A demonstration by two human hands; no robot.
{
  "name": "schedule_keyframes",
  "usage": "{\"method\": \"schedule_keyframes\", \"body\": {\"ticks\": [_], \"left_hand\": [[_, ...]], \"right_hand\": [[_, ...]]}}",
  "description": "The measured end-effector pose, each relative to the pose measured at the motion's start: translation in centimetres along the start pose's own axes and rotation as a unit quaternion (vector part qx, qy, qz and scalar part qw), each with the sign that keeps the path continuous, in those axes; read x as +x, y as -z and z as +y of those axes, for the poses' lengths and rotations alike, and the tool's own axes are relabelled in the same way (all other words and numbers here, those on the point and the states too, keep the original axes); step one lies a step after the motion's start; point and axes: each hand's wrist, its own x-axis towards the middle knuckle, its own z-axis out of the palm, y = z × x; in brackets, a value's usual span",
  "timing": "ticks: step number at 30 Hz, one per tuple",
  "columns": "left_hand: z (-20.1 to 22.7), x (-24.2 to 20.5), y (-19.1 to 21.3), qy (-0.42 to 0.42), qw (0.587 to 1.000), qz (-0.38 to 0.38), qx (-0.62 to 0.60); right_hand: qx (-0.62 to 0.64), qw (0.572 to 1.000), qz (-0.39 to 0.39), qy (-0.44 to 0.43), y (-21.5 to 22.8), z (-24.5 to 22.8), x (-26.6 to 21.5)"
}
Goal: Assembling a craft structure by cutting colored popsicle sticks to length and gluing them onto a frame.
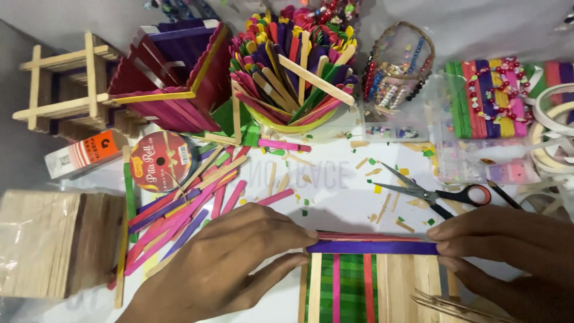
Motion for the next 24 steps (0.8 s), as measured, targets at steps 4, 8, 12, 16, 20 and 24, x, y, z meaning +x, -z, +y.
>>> {"method": "schedule_keyframes", "body": {"ticks": [4,8,12,16,20,24], "left_hand": [[0.1,-0.1,0.1,0.007,1.000,-0.010,0.002],[-0.1,0.0,0.0,-0.007,1.000,-0.014,-0.001],[0.0,0.2,0.0,-0.010,1.000,-0.013,0.002],[0.1,0.4,-0.1,-0.012,1.000,-0.012,0.010],[0.1,0.5,-0.1,-0.014,1.000,-0.014,0.003],[0.5,0.9,0.5,-0.013,0.999,-0.026,0.017]], "right_hand": [[0.011,1.000,0.008,-0.007,0.0,-0.6,0.3],[0.001,1.000,0.002,0.005,0.1,-0.1,0.0],[0.010,1.000,-0.011,-0.001,0.2,0.3,-0.3],[0.028,1.000,-0.005,0.003,-0.1,1.0,-1.0],[0.029,0.999,0.000,0.024,0.1,1.0,-0.8],[0.036,0.999,0.018,-0.010,-0.2,2.2,-2.3]]}}
